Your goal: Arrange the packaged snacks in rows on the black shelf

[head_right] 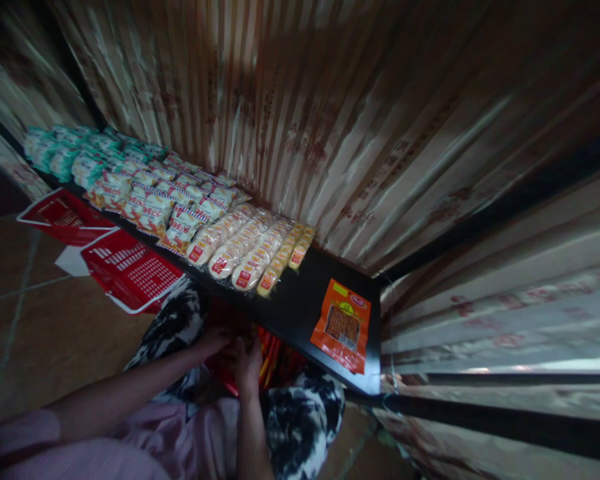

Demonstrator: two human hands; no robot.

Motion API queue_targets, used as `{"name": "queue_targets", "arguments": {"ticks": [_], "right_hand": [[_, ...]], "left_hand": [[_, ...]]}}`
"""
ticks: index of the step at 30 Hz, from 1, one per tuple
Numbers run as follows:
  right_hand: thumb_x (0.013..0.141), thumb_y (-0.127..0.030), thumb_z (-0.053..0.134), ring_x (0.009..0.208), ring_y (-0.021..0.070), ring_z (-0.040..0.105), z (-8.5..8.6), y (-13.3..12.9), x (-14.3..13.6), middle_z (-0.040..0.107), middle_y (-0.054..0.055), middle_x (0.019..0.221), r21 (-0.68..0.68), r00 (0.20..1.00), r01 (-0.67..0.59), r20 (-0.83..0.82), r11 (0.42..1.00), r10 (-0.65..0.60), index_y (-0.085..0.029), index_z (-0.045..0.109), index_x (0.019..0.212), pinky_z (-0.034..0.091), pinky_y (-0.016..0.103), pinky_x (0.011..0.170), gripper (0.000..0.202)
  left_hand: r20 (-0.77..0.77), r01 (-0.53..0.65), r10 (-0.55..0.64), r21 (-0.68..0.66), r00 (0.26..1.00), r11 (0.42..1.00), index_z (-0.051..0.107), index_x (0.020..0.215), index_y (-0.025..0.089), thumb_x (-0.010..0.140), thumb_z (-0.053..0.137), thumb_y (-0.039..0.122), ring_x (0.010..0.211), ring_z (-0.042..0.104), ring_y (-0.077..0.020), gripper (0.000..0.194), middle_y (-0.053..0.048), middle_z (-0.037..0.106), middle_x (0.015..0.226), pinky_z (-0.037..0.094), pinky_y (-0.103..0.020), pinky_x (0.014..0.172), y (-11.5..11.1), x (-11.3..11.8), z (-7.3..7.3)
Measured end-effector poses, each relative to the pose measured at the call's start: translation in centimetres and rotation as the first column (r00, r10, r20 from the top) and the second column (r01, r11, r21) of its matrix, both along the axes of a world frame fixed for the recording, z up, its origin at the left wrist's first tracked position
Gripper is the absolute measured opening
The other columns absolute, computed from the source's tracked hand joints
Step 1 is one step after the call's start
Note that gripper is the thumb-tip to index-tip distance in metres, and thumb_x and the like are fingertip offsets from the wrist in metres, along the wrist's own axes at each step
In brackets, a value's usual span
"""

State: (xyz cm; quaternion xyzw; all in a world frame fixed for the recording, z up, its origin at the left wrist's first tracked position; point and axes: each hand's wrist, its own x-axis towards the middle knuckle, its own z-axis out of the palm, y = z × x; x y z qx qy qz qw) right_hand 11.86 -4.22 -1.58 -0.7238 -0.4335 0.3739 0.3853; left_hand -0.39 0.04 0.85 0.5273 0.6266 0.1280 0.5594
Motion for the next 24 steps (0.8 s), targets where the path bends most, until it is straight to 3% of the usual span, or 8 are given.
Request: {"name": "queue_targets", "arguments": {"ticks": [5,9,16,24], "right_hand": [[0.077,-0.051,0.046,0.098,0.0221,0.061,2.1,-1.0,1.1,0.066,0.012,0.105,-0.010,0.996,0.015,-0.093,1.000,-0.016,-0.014,0.062,0.106,0.047,0.029,0.082,0.050],[0.072,-0.059,0.048,0.084,0.0219,0.063,3.3,-2.2,1.8,0.068,0.010,0.090,-0.038,0.990,0.005,-0.144,0.999,-0.010,-0.013,0.064,0.094,0.047,0.028,0.073,0.053],[0.060,-0.062,0.061,0.069,0.0193,0.059,5.5,-2.7,2.1,0.065,0.005,0.071,-0.047,0.931,0.026,-0.364,0.999,-0.041,-0.015,0.067,0.079,0.045,0.025,0.059,0.052],[0.060,-0.062,0.063,0.067,0.0167,0.056,8.9,-2.5,3.8,0.062,0.002,0.068,0.063,0.931,0.122,-0.354,0.991,-0.092,-0.017,0.066,0.073,0.045,0.023,0.060,0.047]], "left_hand": [[0.097,-0.034,0.039,-0.046,0.995,0.998,0.062,0.090,0.014,0.073,0.050,0.021,0.069,0.058,-0.0130,0.022,-0.001,0.064,0.077,0.040,-0.020,0.057,-0.9,-0.7,1.8],[0.154,-0.064,0.077,-0.090,0.985,0.994,0.060,0.094,0.016,0.071,0.053,0.023,0.058,0.052,-0.0103,0.025,0.002,0.061,0.071,0.034,-0.018,0.049,-1.5,-0.8,3.6],[0.263,-0.098,0.108,-0.051,0.959,0.994,0.059,0.095,0.015,0.071,0.054,0.021,0.058,0.051,-0.0095,0.025,0.000,0.061,0.076,0.035,-0.020,0.052,-0.9,-0.1,6.3],[0.479,-0.041,0.055,-0.039,0.876,0.998,0.055,0.104,0.013,0.068,0.061,0.023,0.073,0.056,-0.0121,0.038,-0.005,0.062,0.096,0.038,-0.019,0.054,0.0,1.2,8.5]]}}
